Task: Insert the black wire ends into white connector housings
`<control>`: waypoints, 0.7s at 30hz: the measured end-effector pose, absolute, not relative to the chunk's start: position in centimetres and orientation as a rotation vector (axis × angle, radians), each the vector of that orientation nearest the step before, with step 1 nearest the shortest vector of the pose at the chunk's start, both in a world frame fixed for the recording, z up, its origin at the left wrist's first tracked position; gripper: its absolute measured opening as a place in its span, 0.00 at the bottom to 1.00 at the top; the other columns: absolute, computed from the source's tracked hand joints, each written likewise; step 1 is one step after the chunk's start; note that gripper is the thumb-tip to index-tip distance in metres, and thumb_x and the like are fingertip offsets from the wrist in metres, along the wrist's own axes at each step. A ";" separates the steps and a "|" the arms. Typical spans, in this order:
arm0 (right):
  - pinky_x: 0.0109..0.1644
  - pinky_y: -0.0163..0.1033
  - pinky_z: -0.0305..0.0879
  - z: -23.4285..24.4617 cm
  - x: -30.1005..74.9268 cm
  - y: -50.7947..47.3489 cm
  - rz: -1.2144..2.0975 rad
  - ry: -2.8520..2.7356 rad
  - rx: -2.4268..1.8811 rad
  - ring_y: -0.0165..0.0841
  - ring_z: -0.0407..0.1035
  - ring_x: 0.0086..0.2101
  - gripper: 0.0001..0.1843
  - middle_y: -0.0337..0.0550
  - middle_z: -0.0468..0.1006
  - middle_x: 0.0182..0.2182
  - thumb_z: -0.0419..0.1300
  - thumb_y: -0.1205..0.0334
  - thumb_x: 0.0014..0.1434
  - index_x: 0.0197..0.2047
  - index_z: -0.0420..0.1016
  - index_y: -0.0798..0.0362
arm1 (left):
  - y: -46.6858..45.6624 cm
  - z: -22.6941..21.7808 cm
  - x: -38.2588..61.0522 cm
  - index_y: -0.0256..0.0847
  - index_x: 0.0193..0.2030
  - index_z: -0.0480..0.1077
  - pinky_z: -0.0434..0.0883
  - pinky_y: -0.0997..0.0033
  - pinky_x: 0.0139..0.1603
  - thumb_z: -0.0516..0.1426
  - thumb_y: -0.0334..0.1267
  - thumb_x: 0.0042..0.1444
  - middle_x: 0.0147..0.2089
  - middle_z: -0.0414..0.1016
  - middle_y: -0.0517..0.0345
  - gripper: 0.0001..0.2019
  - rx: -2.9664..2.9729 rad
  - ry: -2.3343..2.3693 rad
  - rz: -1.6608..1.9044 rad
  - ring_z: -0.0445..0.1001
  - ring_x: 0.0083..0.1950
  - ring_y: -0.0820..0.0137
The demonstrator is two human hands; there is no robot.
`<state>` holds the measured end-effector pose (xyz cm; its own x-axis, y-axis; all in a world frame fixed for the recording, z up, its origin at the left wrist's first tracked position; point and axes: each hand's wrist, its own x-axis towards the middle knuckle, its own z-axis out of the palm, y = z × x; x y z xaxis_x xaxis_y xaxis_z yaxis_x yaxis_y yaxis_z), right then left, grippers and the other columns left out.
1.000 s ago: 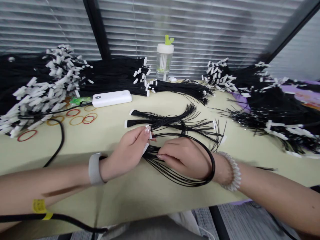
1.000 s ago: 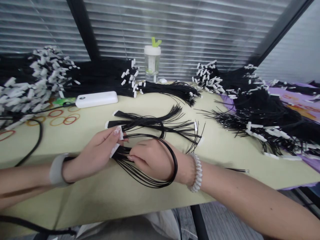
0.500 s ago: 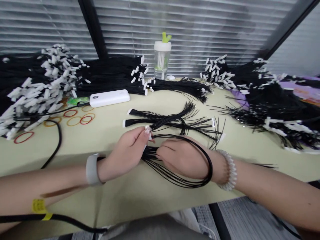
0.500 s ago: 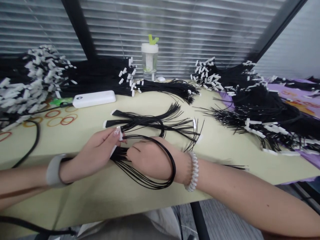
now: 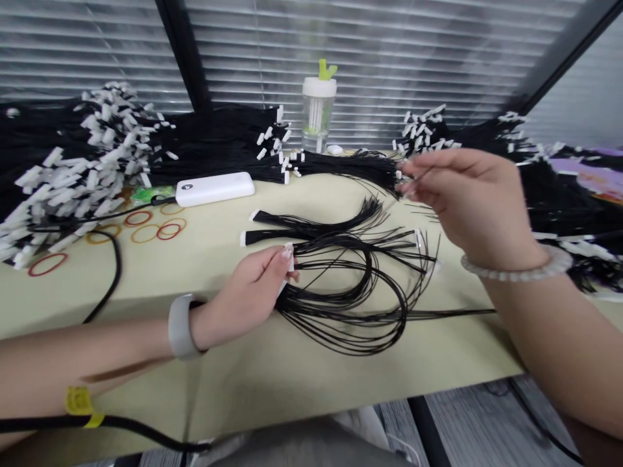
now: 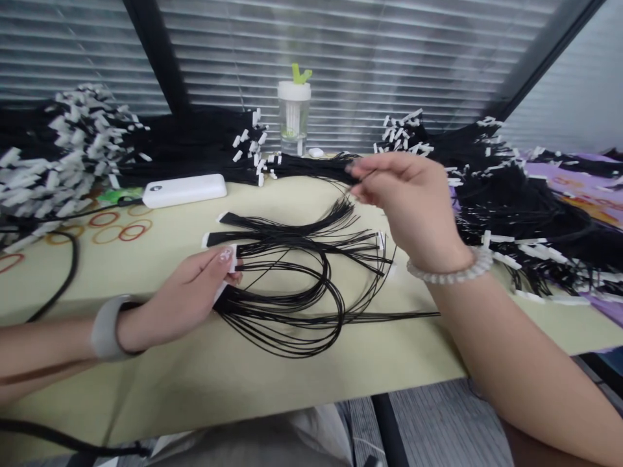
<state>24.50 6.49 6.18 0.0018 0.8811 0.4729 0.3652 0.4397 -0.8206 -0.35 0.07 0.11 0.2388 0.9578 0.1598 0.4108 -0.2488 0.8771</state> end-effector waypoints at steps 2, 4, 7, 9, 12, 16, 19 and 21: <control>0.33 0.34 0.61 6.4 25.0 7.2 0.782 -1.356 -1.060 0.24 0.68 0.33 0.15 0.56 0.66 0.48 0.49 0.67 0.56 0.45 0.67 0.64 | 0.0 0.2 -0.3 0.38 0.27 0.62 0.61 0.77 0.28 0.42 0.44 0.59 0.25 0.65 0.61 0.16 1.791 1.251 0.951 0.62 0.27 0.75; 0.31 0.34 0.59 6.5 25.0 7.3 0.813 -1.310 -1.101 0.17 0.64 0.26 0.19 0.57 0.64 0.50 0.44 0.65 0.59 0.52 0.60 0.63 | 0.0 0.2 -0.3 0.38 0.27 0.62 0.61 0.77 0.29 0.42 0.43 0.59 0.25 0.64 0.62 0.16 1.789 1.236 0.940 0.62 0.27 0.76; 0.25 0.31 0.57 6.2 23.9 6.1 0.761 -1.464 -1.105 0.12 0.52 0.16 0.23 0.49 0.71 0.41 0.43 0.62 0.60 0.58 0.48 0.54 | 0.0 0.1 -0.3 0.38 0.27 0.62 0.61 0.77 0.28 0.42 0.43 0.59 0.25 0.63 0.62 0.16 1.786 1.217 0.912 0.61 0.27 0.76; 0.21 0.28 0.55 5.7 22.7 4.7 0.773 -1.646 -1.072 0.14 0.53 0.15 0.18 0.41 0.73 0.32 0.46 0.58 0.59 0.52 0.55 0.53 | 0.1 0.0 -0.3 0.38 0.27 0.61 0.61 0.77 0.29 0.42 0.43 0.59 0.25 0.63 0.62 0.16 1.783 1.204 0.900 0.61 0.27 0.76; 0.18 0.26 0.50 4.9 20.6 2.7 0.648 -2.019 -1.091 0.18 0.57 0.17 0.10 0.37 0.69 0.22 0.52 0.57 0.56 0.32 0.65 0.56 | 0.0 0.0 -0.4 0.38 0.27 0.62 0.61 0.77 0.30 0.42 0.43 0.59 0.26 0.63 0.62 0.16 1.791 1.195 0.903 0.62 0.28 0.76; 0.28 0.29 0.56 3.6 18.8 1.4 0.353 -2.334 -0.974 0.21 0.59 0.24 0.08 0.36 0.67 0.23 0.53 0.63 0.55 0.27 0.65 0.56 | -0.1 0.2 -0.4 0.38 0.25 0.61 0.60 0.77 0.28 0.42 0.43 0.59 0.24 0.61 0.63 0.16 1.829 1.214 0.898 0.60 0.26 0.75; 0.32 0.29 0.56 3.0 18.4 1.5 0.341 -2.384 -0.955 0.22 0.60 0.28 0.06 0.37 0.67 0.26 0.51 0.66 0.56 0.28 0.64 0.57 | -0.1 0.3 -0.4 0.39 0.24 0.60 0.60 0.77 0.29 0.42 0.41 0.59 0.24 0.61 0.63 0.16 1.859 1.197 0.891 0.60 0.27 0.75; 0.32 0.29 0.55 2.8 18.3 1.6 0.343 -2.386 -0.978 0.22 0.59 0.28 0.07 0.37 0.67 0.27 0.50 0.66 0.57 0.28 0.64 0.57 | 0.0 0.4 -0.3 0.39 0.25 0.60 0.61 0.77 0.29 0.42 0.41 0.59 0.24 0.61 0.63 0.15 1.865 1.181 0.887 0.61 0.27 0.75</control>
<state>18.28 1.58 2.82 -0.5951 0.7083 0.3797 0.5727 0.7052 -0.4180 -0.35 -0.05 0.36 0.3361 0.9280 0.1608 0.4132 -0.2987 0.8603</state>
